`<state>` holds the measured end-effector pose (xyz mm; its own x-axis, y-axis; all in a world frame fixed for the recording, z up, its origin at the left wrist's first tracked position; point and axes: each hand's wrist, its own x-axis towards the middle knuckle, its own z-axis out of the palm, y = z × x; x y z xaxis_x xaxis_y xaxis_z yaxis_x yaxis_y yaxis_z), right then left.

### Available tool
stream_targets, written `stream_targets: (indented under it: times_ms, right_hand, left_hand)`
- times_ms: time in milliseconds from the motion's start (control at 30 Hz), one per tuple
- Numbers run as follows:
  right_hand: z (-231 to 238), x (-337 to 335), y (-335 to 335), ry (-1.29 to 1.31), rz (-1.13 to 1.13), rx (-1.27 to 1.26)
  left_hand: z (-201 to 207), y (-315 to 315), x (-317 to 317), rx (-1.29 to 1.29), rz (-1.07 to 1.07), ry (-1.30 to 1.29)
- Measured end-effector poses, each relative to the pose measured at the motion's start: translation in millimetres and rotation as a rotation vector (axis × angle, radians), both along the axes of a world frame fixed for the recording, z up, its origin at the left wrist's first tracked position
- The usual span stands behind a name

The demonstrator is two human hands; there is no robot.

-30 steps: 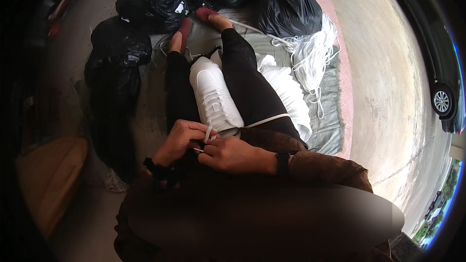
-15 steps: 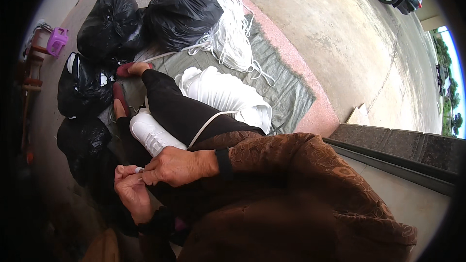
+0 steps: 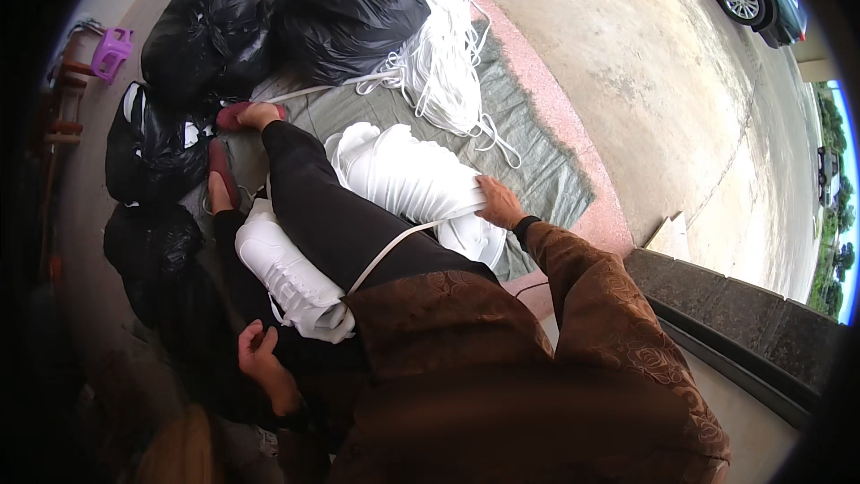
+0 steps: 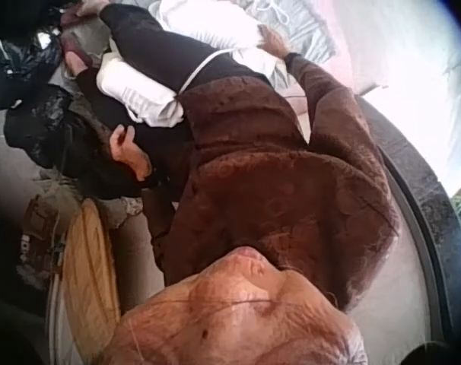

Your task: The person is lacing white shoes while sitting on the floor.

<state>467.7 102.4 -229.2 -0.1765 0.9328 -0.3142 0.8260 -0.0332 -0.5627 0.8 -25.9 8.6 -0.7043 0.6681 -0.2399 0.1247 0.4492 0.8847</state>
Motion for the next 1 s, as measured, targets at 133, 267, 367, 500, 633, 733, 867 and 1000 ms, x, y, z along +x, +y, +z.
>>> stream_targets:
  times_ms: [133, 267, 367, 500, 633, 733, 867, 1000]
  right_hand:
    - [-18.7, 11.3, 18.4, 0.055, 0.106, 0.023]
    - [31.0, 32.4, 67.5, -0.060, 0.475, -0.027]
    - [99.7, 61.5, 123.3, 0.060, 0.831, 0.137]
    - [271.3, -4.3, 149.9, -0.122, 1.031, -0.496]
    - [322.0, -46.8, 131.6, -0.163, 1.107, -0.821]
    - [329.5, -41.1, 115.4, -0.160, 0.978, -1.080]
    - [325.3, -14.7, 80.4, -0.106, 0.821, -1.220]
    - [310.1, -38.9, 123.0, -0.133, 1.079, -1.190]
  left_hand:
    - [-2.2, -8.1, -49.2, 0.099, 0.446, -0.242]
    - [16.1, -15.5, -73.2, 0.151, 0.487, -0.076]
    - [33.0, 2.1, -16.1, 0.242, 0.064, 0.243]
    - [76.8, 63.4, 91.7, 0.463, -0.874, 0.491]
    - [75.5, 97.7, 167.0, 0.510, -1.191, 0.325]
    - [43.8, 105.0, 177.2, 0.662, -1.360, 0.244]
    - [42.1, 95.8, 185.2, 0.836, -1.404, 0.248]
    - [35.9, 73.2, 185.5, 0.872, -1.390, 0.056]
